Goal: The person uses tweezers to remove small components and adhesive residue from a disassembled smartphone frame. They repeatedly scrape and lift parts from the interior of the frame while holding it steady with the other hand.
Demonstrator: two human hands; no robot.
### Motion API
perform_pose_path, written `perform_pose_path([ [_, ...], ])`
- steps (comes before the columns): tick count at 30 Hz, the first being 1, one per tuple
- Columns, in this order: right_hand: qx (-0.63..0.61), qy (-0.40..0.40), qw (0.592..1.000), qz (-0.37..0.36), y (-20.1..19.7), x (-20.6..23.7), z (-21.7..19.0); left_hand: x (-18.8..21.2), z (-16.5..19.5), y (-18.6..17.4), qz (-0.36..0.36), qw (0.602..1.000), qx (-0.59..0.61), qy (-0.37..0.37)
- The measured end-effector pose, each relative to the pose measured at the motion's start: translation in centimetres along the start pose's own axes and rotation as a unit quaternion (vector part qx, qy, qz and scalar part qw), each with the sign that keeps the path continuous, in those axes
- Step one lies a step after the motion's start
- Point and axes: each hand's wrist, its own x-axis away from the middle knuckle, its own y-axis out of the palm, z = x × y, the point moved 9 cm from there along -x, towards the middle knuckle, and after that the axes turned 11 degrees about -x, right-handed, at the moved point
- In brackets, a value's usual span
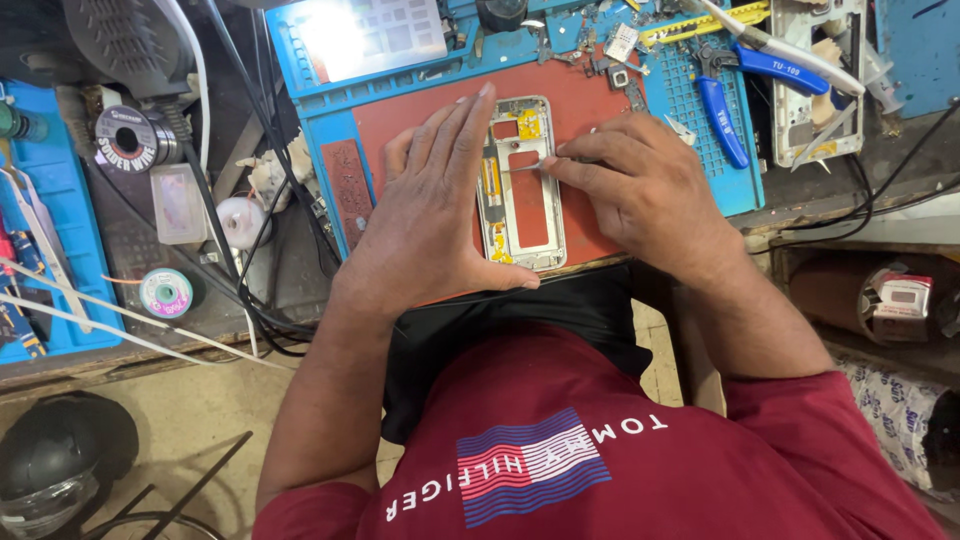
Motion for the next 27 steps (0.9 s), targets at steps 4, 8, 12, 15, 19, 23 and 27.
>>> perform_pose_path([
  [4, 0.012, -0.002, 1.000, -0.004, 0.11, -0.03, -0.21, 0.07, 0.01, 0.00, -0.001, 1.000, 0.001, 0.001],
  [8, 0.033, 0.017, 0.999, -0.021, 0.27, -0.22, -0.26, -0.12, 0.01, -0.04, -0.005, 1.000, -0.001, -0.005],
  [12, 0.064, -0.003, 0.996, -0.054, 0.37, -0.39, -0.73, -0.31, 0.18, -0.13, -0.011, 1.000, -0.013, -0.008],
  [15, 0.058, -0.009, 0.997, -0.042, 0.22, -0.51, -0.90, -0.36, 0.27, -0.14, -0.016, 1.000, -0.013, -0.008],
  [19, 0.035, -0.009, 0.999, -0.022, 0.08, -0.34, -0.81, -0.32, 0.28, -0.13, -0.017, 1.000, -0.014, -0.009],
  [23, 0.018, -0.016, 1.000, 0.002, -0.09, 0.00, -0.79, -0.29, 0.28, -0.16, -0.011, 1.000, -0.014, -0.005],
  [27, 0.001, 0.015, 1.000, -0.004, 0.22, 0.12, -0.17, -0.29, 0.25, -0.06, -0.010, 1.000, -0.017, -0.005],
])
